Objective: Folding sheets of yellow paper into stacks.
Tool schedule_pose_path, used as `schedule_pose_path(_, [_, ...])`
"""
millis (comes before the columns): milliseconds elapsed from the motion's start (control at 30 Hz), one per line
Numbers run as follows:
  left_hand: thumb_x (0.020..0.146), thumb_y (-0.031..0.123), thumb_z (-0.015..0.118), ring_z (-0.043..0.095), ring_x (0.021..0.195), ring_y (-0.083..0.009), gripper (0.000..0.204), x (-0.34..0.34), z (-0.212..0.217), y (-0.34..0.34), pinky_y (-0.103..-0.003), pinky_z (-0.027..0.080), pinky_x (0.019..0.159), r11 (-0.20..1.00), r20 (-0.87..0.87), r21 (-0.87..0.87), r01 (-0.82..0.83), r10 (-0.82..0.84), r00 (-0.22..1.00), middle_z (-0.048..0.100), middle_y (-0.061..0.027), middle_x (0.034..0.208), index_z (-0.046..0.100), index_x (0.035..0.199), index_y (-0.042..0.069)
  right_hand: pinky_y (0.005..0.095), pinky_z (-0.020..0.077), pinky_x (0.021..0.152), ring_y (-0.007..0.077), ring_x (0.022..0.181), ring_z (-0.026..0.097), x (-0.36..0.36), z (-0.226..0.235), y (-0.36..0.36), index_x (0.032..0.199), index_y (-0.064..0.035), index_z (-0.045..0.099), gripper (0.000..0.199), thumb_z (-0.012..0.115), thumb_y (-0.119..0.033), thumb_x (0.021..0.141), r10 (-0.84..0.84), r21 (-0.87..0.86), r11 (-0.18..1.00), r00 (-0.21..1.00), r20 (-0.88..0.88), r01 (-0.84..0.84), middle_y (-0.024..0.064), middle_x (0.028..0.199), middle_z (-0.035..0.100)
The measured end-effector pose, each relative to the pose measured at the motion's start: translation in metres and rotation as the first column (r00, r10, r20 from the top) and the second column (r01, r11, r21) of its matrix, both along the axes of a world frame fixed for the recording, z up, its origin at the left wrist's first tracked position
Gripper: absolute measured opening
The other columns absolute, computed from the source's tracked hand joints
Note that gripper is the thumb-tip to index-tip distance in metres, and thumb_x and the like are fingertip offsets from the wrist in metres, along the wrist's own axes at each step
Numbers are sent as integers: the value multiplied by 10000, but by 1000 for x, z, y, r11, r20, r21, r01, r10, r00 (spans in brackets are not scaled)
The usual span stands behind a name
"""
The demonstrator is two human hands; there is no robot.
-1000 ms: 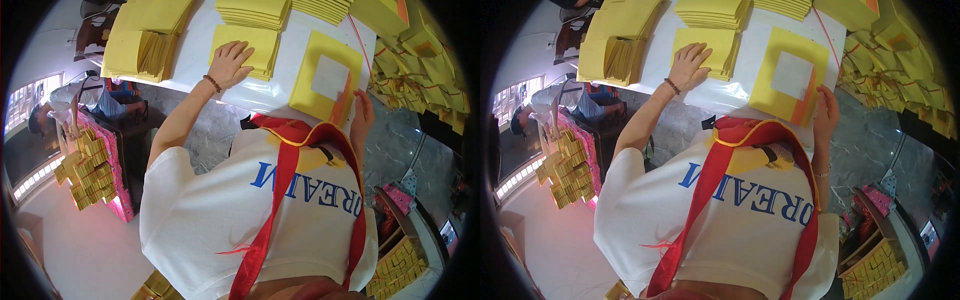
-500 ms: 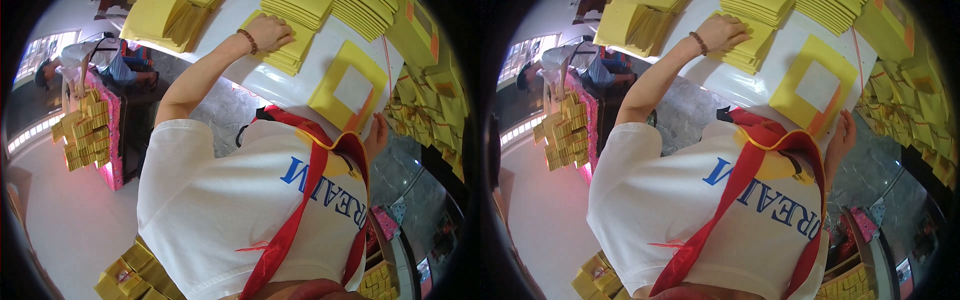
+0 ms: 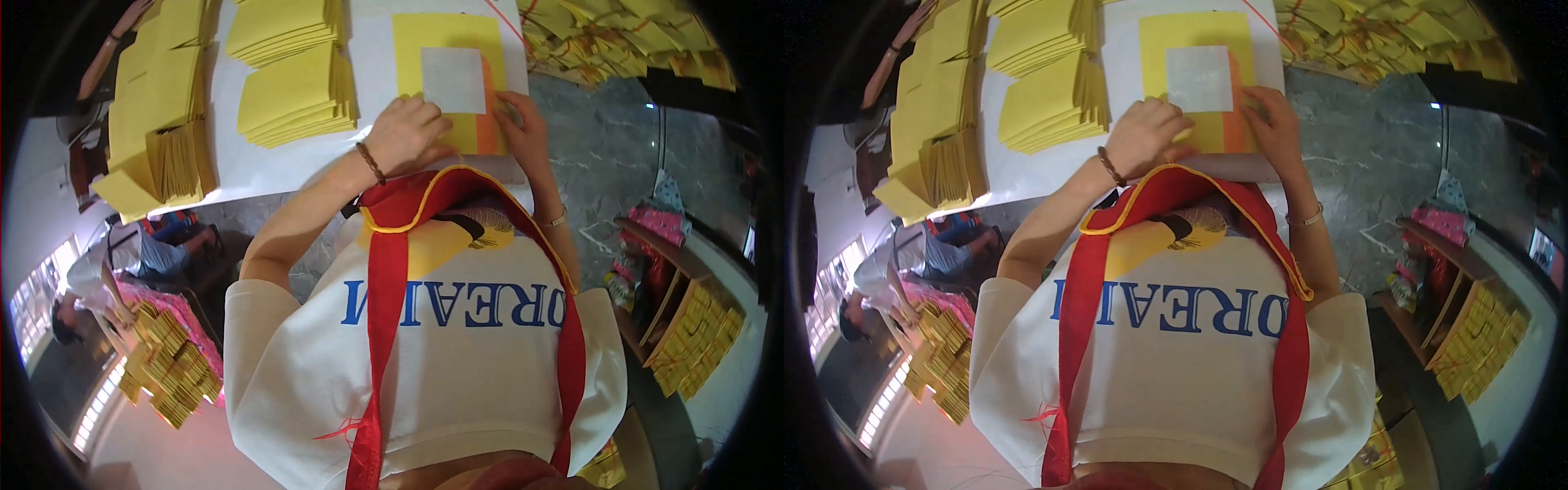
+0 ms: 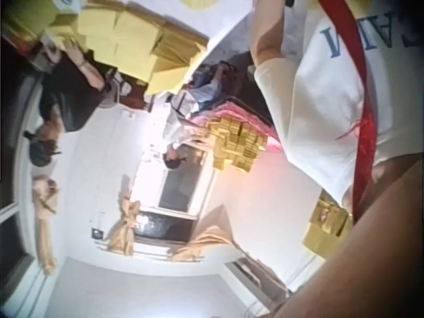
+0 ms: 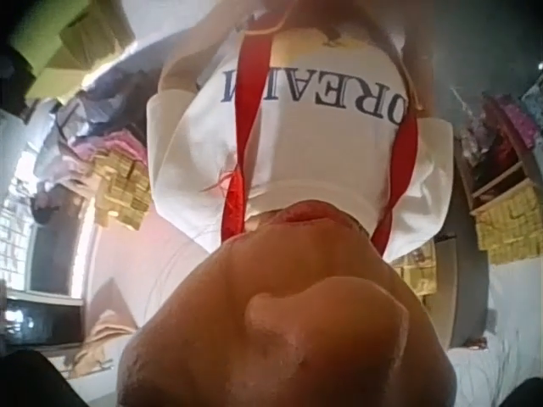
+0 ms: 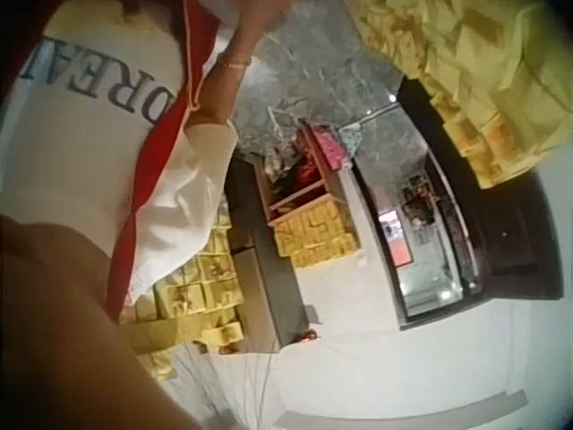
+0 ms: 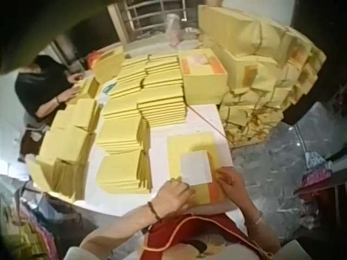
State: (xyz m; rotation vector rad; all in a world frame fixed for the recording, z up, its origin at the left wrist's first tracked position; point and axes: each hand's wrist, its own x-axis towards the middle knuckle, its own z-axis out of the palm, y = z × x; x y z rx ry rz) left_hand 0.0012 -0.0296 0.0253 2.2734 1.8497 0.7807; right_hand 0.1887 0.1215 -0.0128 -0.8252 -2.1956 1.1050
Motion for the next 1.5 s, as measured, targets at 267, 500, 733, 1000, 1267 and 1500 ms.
schedule_pose_path(267, [757,242,660,551,790,-243,199,6,-13,6,-352,453,705,999,175,-42,26,-19,984,586,-68,811,637,874,83,261,424,824,140,953,547,6,-13,8,1032,-21,613,203,590,-99,847,15,-325,944,989,-145,-62,55,1052,585])
schedule_pose_path(500, [787,155,610,582,739,-287,137,5,-10,10,-373,468,665,976,411,-218,-10,101,906,618,-123,770,636,832,28,236,394,865,125,979,532,7,-14,7,954,11,642,244,506,-188,921,-10,-364,930,987,-159,-50,47,1078,586])
schedule_pose_path(733, [779,144,602,575,636,-222,135,3,-9,14,-324,455,594,937,496,-344,-55,231,837,617,-106,719,648,807,20,253,414,860,147,971,553,4,-15,6,928,14,660,239,534,-187,909,-56,-392,920,986,-157,-11,70,1042,597])
schedule_pose_path(1000, [803,145,595,518,606,-68,153,-3,-12,19,-241,426,558,845,563,-535,-20,374,737,613,-26,678,649,829,4,235,394,867,108,963,532,6,-13,4,969,10,632,273,460,-202,947,-90,-523,852,984,-156,-5,29,1076,594])
schedule_pose_path(1267, [788,198,606,567,547,-159,209,-5,-13,21,-296,447,549,838,639,-544,-43,448,625,618,-88,618,658,814,-2,263,391,894,133,1045,499,14,-13,10,998,5,619,220,565,-175,885,97,-367,915,974,-207,-169,54,1155,535])
schedule_pose_path(1500, [775,289,669,481,1121,-302,469,-26,14,6,-369,407,925,975,443,-203,93,7,896,559,-150,1154,558,1167,57,259,384,892,136,1041,487,9,-26,6,1013,-10,587,221,634,-116,825,29,-522,839,970,-242,-155,39,1118,494])
